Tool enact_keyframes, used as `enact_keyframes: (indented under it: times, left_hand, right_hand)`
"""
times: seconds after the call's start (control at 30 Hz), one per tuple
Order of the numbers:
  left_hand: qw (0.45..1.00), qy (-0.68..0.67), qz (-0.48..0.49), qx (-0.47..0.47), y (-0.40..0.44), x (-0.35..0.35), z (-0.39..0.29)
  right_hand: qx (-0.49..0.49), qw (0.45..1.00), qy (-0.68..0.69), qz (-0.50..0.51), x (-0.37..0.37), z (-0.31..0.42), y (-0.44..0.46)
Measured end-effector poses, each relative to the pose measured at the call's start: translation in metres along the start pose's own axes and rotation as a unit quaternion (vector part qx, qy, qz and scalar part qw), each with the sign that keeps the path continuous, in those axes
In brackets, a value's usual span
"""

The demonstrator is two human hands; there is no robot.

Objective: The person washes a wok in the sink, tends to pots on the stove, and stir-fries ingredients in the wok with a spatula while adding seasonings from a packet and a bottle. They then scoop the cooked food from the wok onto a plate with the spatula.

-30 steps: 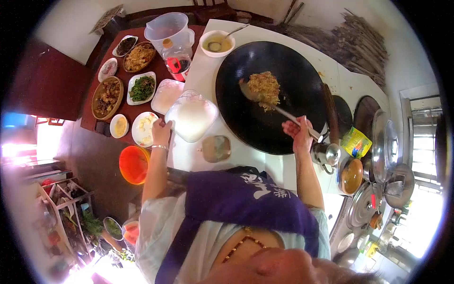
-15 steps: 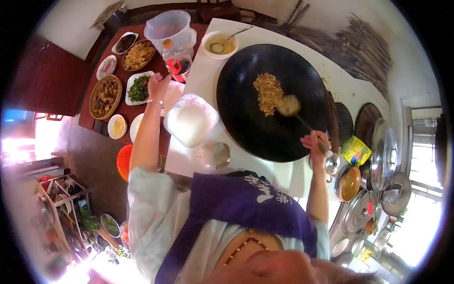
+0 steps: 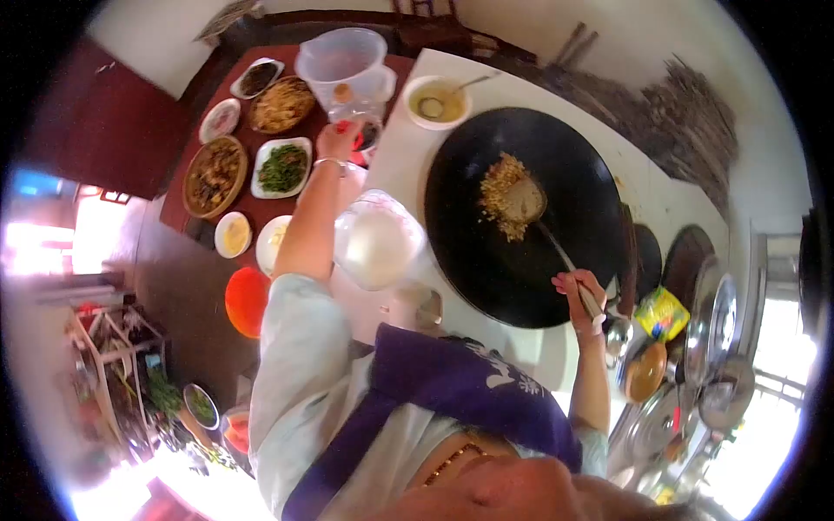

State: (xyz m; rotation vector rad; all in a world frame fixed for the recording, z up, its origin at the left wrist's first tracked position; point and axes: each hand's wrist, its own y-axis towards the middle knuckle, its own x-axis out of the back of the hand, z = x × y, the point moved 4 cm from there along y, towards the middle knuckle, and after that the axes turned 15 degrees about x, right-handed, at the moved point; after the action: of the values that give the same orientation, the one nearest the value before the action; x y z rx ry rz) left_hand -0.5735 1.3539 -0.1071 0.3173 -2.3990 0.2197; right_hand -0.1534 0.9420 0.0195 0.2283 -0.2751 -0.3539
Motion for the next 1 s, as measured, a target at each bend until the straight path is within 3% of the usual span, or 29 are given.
enact_keyframes:
  times: [0.03, 0.07, 0.1, 0.2, 0.23, 0.3, 0.33, 0.43, 0.47, 0.6, 0.73, 0.83, 0.93, 1.0]
  left_hand:
    - [0.992, -0.072, 0.094, 0.035, 0.001, -0.001, 0.003]
    - [0.981, -0.123, 0.144, 0.039, -0.021, 0.015, -0.019]
    - [0.983, -0.122, 0.132, 0.028, -0.020, 0.015, -0.016]
    - [0.986, -0.142, 0.081, -0.023, 0.017, -0.001, 0.025]
    - [0.973, -0.204, 0.096, 0.045, 0.019, -0.004, 0.029]
    - [0.949, -0.278, 0.135, 0.064, -0.020, 0.026, -0.013]
    - [0.974, -0.207, 0.086, 0.034, -0.020, 0.038, -0.021]
    - [0.943, -0.299, 0.140, 0.043, -0.043, 0.068, -0.047]
    - [0.962, -0.250, 0.109, 0.008, -0.055, 0.086, -0.062]
    - [0.971, -0.194, 0.112, -0.079, -0.087, 0.142, -0.110]
    - [0.961, -0.175, 0.153, -0.152, -0.145, 0.174, -0.156]
    - [0.946, -0.181, 0.197, -0.182, -0.172, 0.177, -0.169]
    - [0.922, -0.193, 0.260, -0.213, -0.224, 0.180, -0.200]
    - [0.894, -0.232, 0.323, -0.208, -0.239, 0.166, -0.202]
  right_hand:
    - [-0.016, 0.999, -0.018, 0.026, 0.004, 0.011, -0.003]
    - [0.094, 0.974, -0.159, 0.130, 0.003, 0.045, 0.003]
    - [0.180, 0.937, -0.247, 0.172, -0.006, 0.074, 0.009]
    - [0.140, 0.895, -0.311, 0.288, -0.019, 0.094, 0.004]
    - [0.134, 0.867, -0.350, 0.327, -0.022, 0.086, 0.000]
    - [0.121, 0.802, -0.420, 0.408, -0.031, 0.058, -0.010]
    - [0.095, 0.747, -0.462, 0.469, -0.038, 0.049, -0.013]
    - [0.123, 0.660, -0.467, 0.575, -0.046, 0.051, -0.030]
    - [0.167, 0.685, -0.435, 0.560, -0.043, 0.066, -0.036]
    - [0.102, 0.609, -0.425, 0.662, -0.039, 0.104, -0.074]
    - [0.091, 0.590, -0.458, 0.658, -0.038, 0.051, -0.117]
    - [0.085, 0.607, -0.420, 0.669, -0.030, 0.020, -0.131]
    - [0.137, 0.695, -0.432, 0.558, -0.036, 0.048, -0.091]
    - [0.213, 0.754, -0.465, 0.413, -0.039, 0.083, -0.049]
